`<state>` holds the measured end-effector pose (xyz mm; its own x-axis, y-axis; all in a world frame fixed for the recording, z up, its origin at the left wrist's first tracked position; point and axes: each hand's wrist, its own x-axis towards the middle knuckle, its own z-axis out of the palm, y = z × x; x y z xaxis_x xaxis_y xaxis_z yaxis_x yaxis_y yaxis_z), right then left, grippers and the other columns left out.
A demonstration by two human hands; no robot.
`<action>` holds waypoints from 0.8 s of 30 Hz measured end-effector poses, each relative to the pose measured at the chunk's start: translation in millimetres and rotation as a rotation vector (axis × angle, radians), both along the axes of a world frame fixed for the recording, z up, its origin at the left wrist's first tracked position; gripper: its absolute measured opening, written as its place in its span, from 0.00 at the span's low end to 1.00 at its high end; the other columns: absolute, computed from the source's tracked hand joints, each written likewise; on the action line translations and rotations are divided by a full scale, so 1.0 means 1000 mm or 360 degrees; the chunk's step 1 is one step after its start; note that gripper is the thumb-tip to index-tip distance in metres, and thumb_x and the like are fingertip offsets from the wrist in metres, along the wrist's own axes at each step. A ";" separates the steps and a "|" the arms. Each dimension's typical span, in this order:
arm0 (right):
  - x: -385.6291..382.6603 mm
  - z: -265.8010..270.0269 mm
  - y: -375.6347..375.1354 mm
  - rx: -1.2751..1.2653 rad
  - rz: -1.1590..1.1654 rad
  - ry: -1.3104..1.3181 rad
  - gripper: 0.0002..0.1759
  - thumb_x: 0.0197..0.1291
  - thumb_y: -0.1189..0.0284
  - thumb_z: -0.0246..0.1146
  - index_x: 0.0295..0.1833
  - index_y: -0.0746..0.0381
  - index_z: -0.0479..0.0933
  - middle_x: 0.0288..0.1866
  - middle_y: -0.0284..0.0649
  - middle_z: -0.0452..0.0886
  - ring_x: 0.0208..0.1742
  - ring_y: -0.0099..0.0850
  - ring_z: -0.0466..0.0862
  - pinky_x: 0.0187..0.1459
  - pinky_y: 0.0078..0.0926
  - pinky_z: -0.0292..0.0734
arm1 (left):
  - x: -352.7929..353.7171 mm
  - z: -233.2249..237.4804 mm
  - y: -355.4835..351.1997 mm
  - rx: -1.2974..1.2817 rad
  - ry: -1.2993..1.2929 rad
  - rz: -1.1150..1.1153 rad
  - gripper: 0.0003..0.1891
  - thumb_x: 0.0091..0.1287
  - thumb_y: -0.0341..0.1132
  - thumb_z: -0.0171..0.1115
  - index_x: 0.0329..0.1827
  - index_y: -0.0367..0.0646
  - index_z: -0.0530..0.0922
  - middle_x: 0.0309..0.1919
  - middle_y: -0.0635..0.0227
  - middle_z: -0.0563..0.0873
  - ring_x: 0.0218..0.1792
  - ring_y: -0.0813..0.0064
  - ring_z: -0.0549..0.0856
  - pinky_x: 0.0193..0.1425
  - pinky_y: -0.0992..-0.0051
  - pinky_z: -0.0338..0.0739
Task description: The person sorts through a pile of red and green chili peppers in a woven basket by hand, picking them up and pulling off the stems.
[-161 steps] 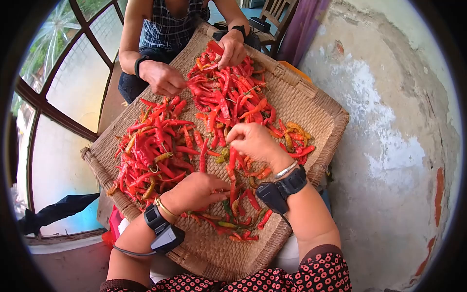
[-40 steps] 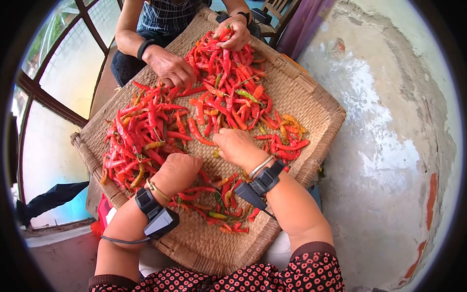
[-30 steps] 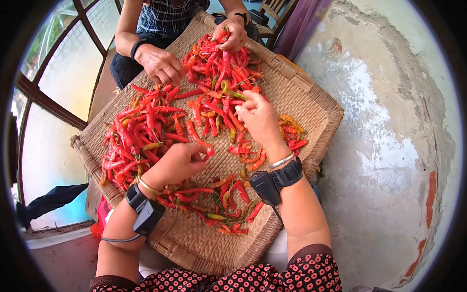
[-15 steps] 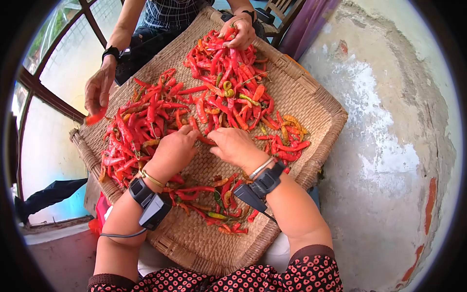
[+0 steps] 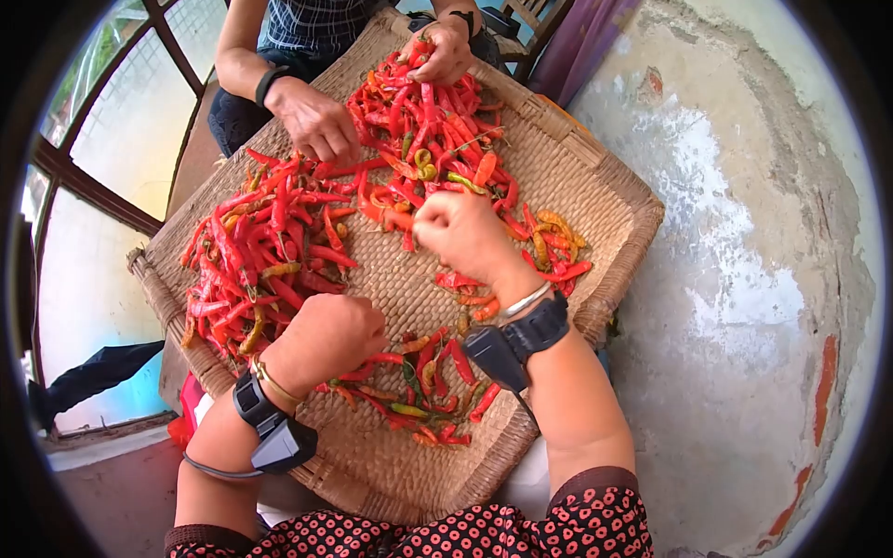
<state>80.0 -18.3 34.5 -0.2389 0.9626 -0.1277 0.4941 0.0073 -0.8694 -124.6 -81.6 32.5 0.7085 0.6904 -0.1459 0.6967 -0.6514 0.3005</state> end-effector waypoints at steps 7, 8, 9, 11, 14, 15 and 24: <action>0.012 -0.008 0.005 0.0033 -0.0527 0.0761 0.07 0.63 0.70 0.57 0.40 0.64 0.74 0.24 0.31 0.76 0.20 0.14 0.73 0.22 0.11 0.67 | 0.003 -0.014 -0.007 -0.0048 0.0376 -0.0111 0.07 0.50 0.37 0.62 0.26 0.43 0.80 0.24 0.62 0.83 0.30 0.63 0.84 0.32 0.68 0.78; 0.012 -0.007 0.005 0.0034 -0.0526 0.0758 0.07 0.63 0.70 0.57 0.40 0.64 0.74 0.24 0.31 0.76 0.20 0.14 0.73 0.22 0.11 0.67 | 0.003 -0.013 -0.007 -0.0047 0.0374 -0.0110 0.07 0.50 0.37 0.62 0.26 0.43 0.80 0.24 0.62 0.83 0.30 0.63 0.84 0.32 0.68 0.78; 0.012 -0.002 0.005 0.0143 -0.0599 0.0635 0.08 0.63 0.70 0.56 0.42 0.64 0.74 0.24 0.30 0.76 0.21 0.13 0.73 0.22 0.10 0.67 | 0.003 -0.012 -0.007 -0.0013 0.0410 -0.0134 0.07 0.50 0.36 0.63 0.27 0.43 0.81 0.24 0.62 0.83 0.30 0.63 0.84 0.32 0.68 0.78; 0.019 -0.003 0.005 0.0295 -0.0643 0.0284 0.10 0.59 0.66 0.60 0.40 0.62 0.77 0.24 0.33 0.78 0.22 0.20 0.77 0.24 0.16 0.70 | 0.003 -0.010 -0.008 0.0003 0.0437 -0.0159 0.07 0.49 0.36 0.63 0.27 0.43 0.81 0.24 0.63 0.83 0.30 0.64 0.84 0.31 0.69 0.78; 0.028 0.007 -0.002 0.0434 0.0049 -0.1120 0.12 0.51 0.62 0.64 0.33 0.60 0.79 0.26 0.40 0.80 0.25 0.33 0.80 0.27 0.28 0.73 | 0.003 -0.012 -0.008 -0.0095 0.0422 -0.0179 0.06 0.49 0.35 0.63 0.26 0.43 0.82 0.25 0.63 0.83 0.30 0.64 0.85 0.31 0.69 0.78; 0.027 0.003 -0.006 0.0311 0.0223 -0.1200 0.12 0.45 0.61 0.66 0.28 0.59 0.79 0.28 0.43 0.80 0.30 0.42 0.81 0.32 0.37 0.74 | 0.003 -0.016 -0.010 -0.0036 0.0369 -0.0172 0.06 0.49 0.35 0.62 0.26 0.43 0.82 0.25 0.63 0.83 0.30 0.64 0.85 0.31 0.68 0.78; 0.009 -0.012 -0.016 0.0167 0.0613 -0.1843 0.09 0.47 0.73 0.56 0.33 0.60 0.81 0.33 0.46 0.83 0.38 0.42 0.83 0.41 0.38 0.78 | 0.008 -0.019 -0.003 -0.0008 0.0306 -0.0198 0.07 0.51 0.36 0.60 0.25 0.43 0.82 0.24 0.61 0.83 0.30 0.63 0.84 0.32 0.66 0.78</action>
